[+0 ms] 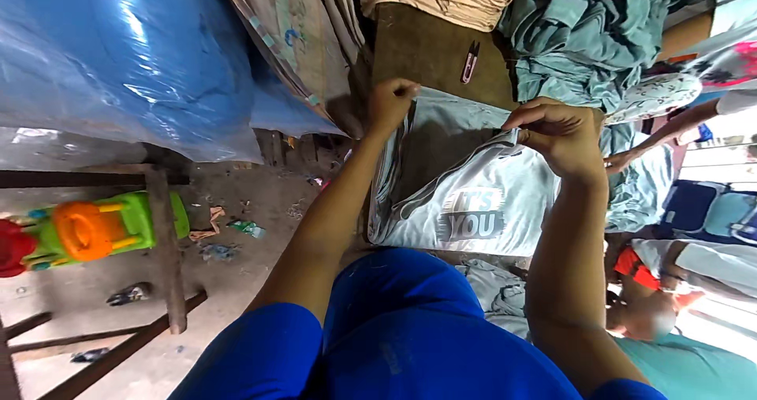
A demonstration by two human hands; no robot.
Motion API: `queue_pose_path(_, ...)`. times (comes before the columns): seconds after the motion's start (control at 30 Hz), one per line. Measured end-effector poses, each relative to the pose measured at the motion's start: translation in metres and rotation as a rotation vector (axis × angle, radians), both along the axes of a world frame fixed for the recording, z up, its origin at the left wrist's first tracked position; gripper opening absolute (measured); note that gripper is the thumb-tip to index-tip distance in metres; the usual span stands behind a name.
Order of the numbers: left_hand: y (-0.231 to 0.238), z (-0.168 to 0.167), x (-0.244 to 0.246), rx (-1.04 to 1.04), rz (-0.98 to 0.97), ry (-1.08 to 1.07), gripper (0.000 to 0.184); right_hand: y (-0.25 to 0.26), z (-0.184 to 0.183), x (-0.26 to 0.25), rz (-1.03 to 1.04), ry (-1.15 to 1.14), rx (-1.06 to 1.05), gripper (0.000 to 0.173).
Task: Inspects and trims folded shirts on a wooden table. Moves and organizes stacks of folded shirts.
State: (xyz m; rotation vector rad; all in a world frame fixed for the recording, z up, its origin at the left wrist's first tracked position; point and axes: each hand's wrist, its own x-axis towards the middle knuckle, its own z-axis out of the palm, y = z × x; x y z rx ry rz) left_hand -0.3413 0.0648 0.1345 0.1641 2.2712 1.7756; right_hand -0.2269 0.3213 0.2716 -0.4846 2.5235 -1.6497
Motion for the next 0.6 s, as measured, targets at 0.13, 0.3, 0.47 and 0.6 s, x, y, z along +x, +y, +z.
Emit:
queue_pose_path(0.13, -0.036, 0.006, -0.019, -0.136, 0.229, 0.054, 0.032, 0.001, 0.003, 0.003, -0.007, 0.006, 0.007, 0.014)
queue_pose_path(0.3, -0.042, 0.006, -0.011, -0.362, 0.486, 0.237, 0.055, 0.002, 0.003, 0.004, -0.009, 0.002, -0.003, 0.015)
queue_pose_path(0.47, 0.009, 0.017, 0.005, -0.349, 0.018, 0.267, 0.037, 0.0, 0.003, 0.005, -0.015, -0.004, 0.007, 0.015)
queue_pose_path(0.6, 0.065, 0.034, -0.006, -0.429, -0.293, 0.232, 0.034, -0.005, 0.003, 0.006, -0.03, -0.011, 0.01, 0.014)
